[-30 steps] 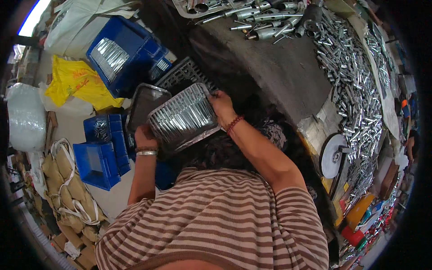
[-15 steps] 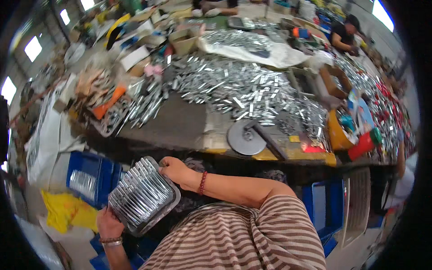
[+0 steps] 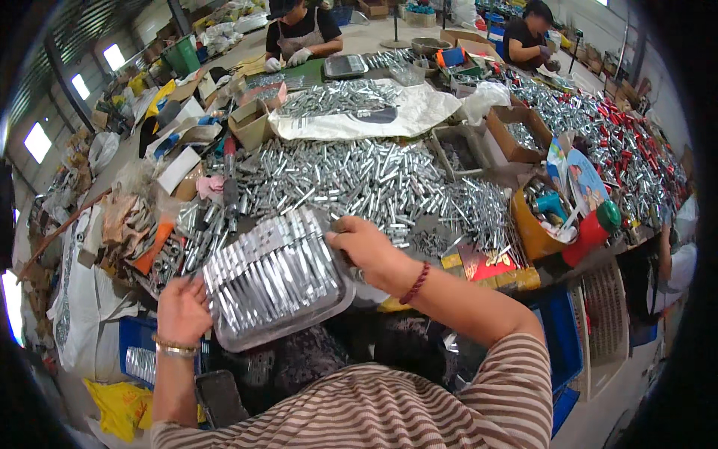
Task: The person assembles metal fasteners by hand and with a metal tool on a small round stand, arranges them into a metal tray, and empties the tray onto the table.
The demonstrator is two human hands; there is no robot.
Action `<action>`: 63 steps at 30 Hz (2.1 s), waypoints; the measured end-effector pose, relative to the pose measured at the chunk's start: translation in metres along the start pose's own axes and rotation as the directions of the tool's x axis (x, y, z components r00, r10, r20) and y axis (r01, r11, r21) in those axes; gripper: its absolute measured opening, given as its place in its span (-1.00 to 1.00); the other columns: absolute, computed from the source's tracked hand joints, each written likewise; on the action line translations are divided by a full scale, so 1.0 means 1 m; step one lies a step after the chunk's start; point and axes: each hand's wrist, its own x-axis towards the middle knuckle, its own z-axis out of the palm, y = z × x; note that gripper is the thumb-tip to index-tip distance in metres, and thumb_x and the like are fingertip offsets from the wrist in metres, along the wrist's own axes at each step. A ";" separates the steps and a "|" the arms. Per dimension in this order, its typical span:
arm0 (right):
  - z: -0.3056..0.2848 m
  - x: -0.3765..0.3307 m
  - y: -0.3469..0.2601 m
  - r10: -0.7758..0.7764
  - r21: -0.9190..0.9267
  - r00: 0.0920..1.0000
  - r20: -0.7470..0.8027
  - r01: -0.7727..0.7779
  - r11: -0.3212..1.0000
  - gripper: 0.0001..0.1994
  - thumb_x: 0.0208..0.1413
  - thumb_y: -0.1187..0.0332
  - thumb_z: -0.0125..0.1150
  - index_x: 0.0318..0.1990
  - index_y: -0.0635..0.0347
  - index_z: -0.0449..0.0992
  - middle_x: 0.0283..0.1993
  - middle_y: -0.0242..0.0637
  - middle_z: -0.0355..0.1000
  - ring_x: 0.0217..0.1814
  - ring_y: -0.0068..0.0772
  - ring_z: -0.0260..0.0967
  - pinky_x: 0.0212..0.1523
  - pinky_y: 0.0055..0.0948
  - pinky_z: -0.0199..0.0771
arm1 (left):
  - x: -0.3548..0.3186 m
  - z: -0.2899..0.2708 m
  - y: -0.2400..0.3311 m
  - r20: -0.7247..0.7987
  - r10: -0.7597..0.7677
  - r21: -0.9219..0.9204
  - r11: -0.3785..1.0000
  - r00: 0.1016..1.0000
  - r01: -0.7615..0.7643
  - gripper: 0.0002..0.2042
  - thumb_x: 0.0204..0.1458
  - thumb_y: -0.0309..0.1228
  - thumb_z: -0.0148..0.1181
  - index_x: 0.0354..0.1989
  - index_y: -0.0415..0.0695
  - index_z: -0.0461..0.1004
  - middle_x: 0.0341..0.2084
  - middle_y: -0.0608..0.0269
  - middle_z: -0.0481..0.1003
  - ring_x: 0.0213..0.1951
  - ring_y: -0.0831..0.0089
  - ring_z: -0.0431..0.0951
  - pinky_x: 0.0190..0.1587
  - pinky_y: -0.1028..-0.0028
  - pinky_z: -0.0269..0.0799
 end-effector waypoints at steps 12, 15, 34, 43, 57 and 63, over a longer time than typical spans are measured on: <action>-0.128 0.147 -0.100 -0.184 0.069 0.953 -0.240 0.206 0.976 -0.86 0.37 0.42 0.11 -0.05 0.27 0.52 -0.28 -0.37 0.54 -0.38 -0.47 0.45 -0.33 -0.38 0.47 | 0.246 0.205 0.042 0.228 -0.084 0.181 0.983 0.970 0.043 -0.65 0.25 -0.29 0.03 0.03 -0.34 0.47 -0.10 0.05 0.61 -0.05 0.15 0.61 0.15 0.05 0.50; -0.150 0.191 -0.106 -0.204 0.168 0.934 -0.295 0.260 0.951 -0.87 0.36 0.46 0.10 -0.06 0.29 0.51 -0.28 -0.32 0.55 -0.38 -0.42 0.50 -0.31 -0.33 0.53 | 0.306 0.237 0.046 0.235 -0.116 0.185 0.980 0.965 0.073 -0.61 0.25 -0.25 0.00 0.04 -0.35 0.45 -0.06 0.02 0.59 -0.04 0.14 0.59 0.16 0.04 0.48; -0.210 0.412 -0.110 -0.103 0.316 0.851 -0.515 0.300 0.900 -0.95 0.22 0.54 0.16 -0.27 0.34 0.53 -0.32 -0.18 0.48 -0.27 -0.20 0.49 -0.18 -0.16 0.53 | 0.583 0.325 0.054 -0.058 0.287 0.194 0.943 0.956 -0.271 -0.05 -0.01 -0.47 0.31 0.52 -0.01 -0.17 0.14 -0.22 0.33 -0.05 0.04 0.48 -0.14 0.18 0.41; -0.212 0.433 -0.081 -0.193 0.133 0.756 -0.625 0.347 0.928 -0.82 0.08 0.50 0.07 -0.21 0.35 0.56 -0.34 -0.23 0.43 -0.34 -0.26 0.32 -0.24 -0.22 0.34 | 0.576 0.342 0.029 -0.034 0.284 0.312 0.914 0.958 -0.260 -0.31 0.01 -0.06 0.27 0.34 -0.04 0.32 -0.08 -0.16 0.45 -0.23 0.20 0.33 -0.05 0.20 0.31; -0.244 0.461 -0.067 -0.199 0.099 0.797 -0.570 0.307 0.947 -0.72 0.13 0.51 0.05 -0.06 0.33 0.62 -0.11 -0.07 0.56 -0.04 -0.13 0.51 -0.05 -0.25 0.48 | 0.598 0.311 0.035 0.141 0.396 0.509 0.757 0.907 -0.410 -0.39 0.03 -0.21 0.33 0.23 -0.26 0.39 -0.13 0.05 0.50 -0.29 0.18 0.46 -0.20 0.26 0.45; -0.222 0.462 -0.080 -0.370 -0.461 0.777 -0.510 0.116 0.880 -0.66 0.06 0.35 0.18 -0.08 0.41 0.63 -0.09 0.07 0.63 -0.02 0.04 0.60 -0.03 -0.14 0.53 | 0.569 0.309 0.045 0.284 0.531 0.626 0.528 0.798 -0.574 -0.46 0.12 -0.34 0.25 0.25 -0.38 0.44 0.21 0.02 0.51 0.19 0.18 0.49 0.22 0.22 0.33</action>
